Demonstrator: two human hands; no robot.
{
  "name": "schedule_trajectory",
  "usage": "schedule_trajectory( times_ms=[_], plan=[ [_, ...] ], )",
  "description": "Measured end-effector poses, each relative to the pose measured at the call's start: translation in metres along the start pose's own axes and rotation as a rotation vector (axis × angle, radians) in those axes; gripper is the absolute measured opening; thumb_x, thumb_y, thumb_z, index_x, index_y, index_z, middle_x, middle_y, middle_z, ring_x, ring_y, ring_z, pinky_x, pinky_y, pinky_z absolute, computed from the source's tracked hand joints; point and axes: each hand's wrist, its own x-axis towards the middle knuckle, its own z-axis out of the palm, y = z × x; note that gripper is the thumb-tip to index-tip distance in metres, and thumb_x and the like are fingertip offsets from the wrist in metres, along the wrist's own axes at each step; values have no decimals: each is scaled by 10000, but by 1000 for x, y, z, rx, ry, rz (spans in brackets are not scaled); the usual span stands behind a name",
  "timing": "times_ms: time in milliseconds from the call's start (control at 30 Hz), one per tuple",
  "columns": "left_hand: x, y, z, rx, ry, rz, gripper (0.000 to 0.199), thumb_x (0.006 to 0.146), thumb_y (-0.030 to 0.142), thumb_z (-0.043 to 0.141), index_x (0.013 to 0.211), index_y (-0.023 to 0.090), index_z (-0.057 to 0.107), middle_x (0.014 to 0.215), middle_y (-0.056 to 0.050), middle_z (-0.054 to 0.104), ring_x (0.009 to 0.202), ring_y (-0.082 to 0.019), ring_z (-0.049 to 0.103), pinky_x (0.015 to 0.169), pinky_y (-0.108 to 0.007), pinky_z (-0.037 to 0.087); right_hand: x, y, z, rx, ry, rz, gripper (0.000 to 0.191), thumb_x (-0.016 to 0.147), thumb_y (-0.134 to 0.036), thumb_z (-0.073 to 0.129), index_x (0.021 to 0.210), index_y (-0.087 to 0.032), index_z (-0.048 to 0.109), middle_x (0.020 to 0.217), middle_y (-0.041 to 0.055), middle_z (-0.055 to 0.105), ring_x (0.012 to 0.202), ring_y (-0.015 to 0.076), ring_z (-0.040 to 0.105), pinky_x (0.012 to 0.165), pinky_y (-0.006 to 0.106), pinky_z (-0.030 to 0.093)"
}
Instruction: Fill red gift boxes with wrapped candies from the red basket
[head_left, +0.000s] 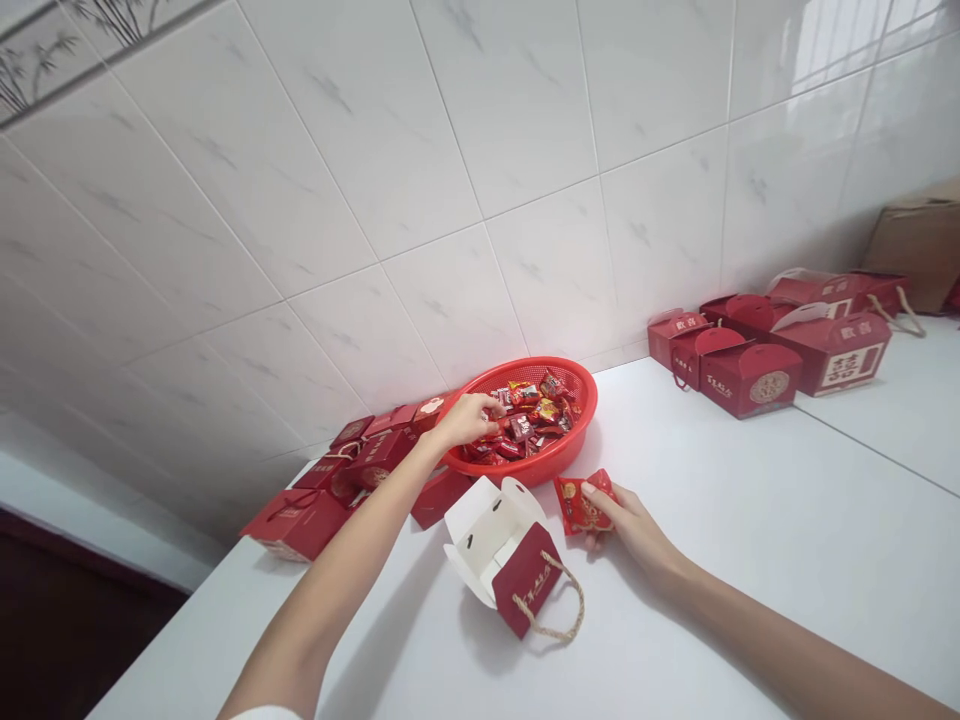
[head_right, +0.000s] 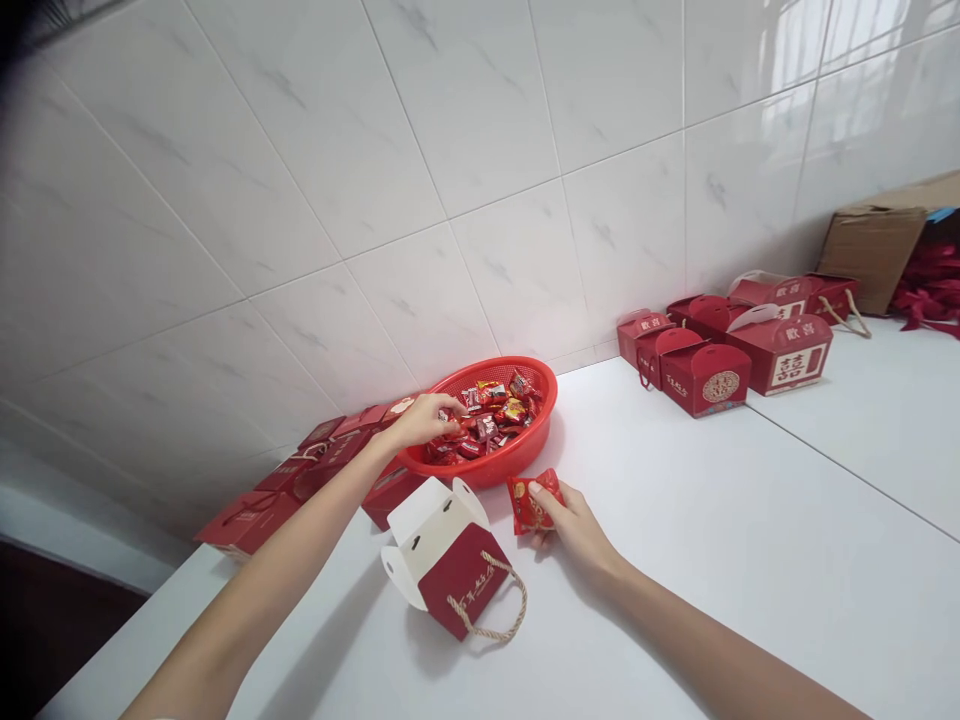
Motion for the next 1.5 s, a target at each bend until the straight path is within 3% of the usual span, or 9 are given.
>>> schedule_trajectory(
  times_ms=[300,567,700,867,1000,1100,1267,1400,1500],
  plan=[
    [31,21,25,43,-233,53,424,764,148,676,1180,203,735,1163,-43,755,1063,-229,696,933,-260,497,2,-1,-1,-49,-8,-14,556,743,-718,682,788,-176,568,620,41,685,456,122,565,463,259,480],
    [42,17,43,155,-338,-33,617,726,388,774,1302,212,640,1215,-99,725,1104,-318,669,902,-338,514,2,-1,-1,-82,-12,-9,571,744,-731,675,791,-171,574,637,47,689,473,124,570,487,267,490],
    [44,13,46,168,-339,-49,535,739,422,762,1224,220,660,1180,-91,730,1067,-305,671,861,-327,511,2,0,-2,-86,-14,-5,565,746,-728,676,790,-175,570,624,41,679,469,126,566,486,271,486],
    [39,9,42,108,-303,0,189,805,276,672,980,206,694,996,-38,748,952,-233,682,818,-275,497,3,1,-3,-92,-16,-19,551,745,-717,684,800,-180,572,623,28,665,479,134,575,494,279,489],
    [31,4,33,19,-211,9,253,842,132,492,1016,178,670,1096,-59,727,1021,-202,664,888,-266,491,3,2,-3,-96,-35,-26,538,765,-703,677,808,-177,572,641,26,664,491,131,573,508,279,490],
    [19,3,22,-47,-128,25,391,850,119,416,1180,175,618,1211,-66,678,1069,-185,634,909,-265,492,2,2,-3,-85,-45,-23,528,780,-691,672,814,-174,571,659,35,673,506,132,577,513,276,485],
    [-12,14,-13,-415,-40,18,594,823,230,531,1409,158,471,968,-43,671,783,-149,601,690,-247,496,-2,-2,-2,-95,-31,-27,507,790,-677,674,803,-179,577,658,41,674,511,145,582,519,290,491],
    [-47,29,-52,-546,-181,13,514,773,309,660,1263,154,636,888,-32,675,712,-134,579,637,-241,466,-3,-5,-3,-124,-32,-33,527,759,-696,691,779,-179,595,654,51,678,518,162,598,543,313,512],
    [-72,37,-71,-490,-403,59,417,730,265,705,1137,179,742,940,-40,723,762,-152,621,667,-240,483,-3,-5,-4,-146,-32,-33,538,745,-705,699,760,-175,608,632,47,662,523,164,590,552,321,521]
  ],
)
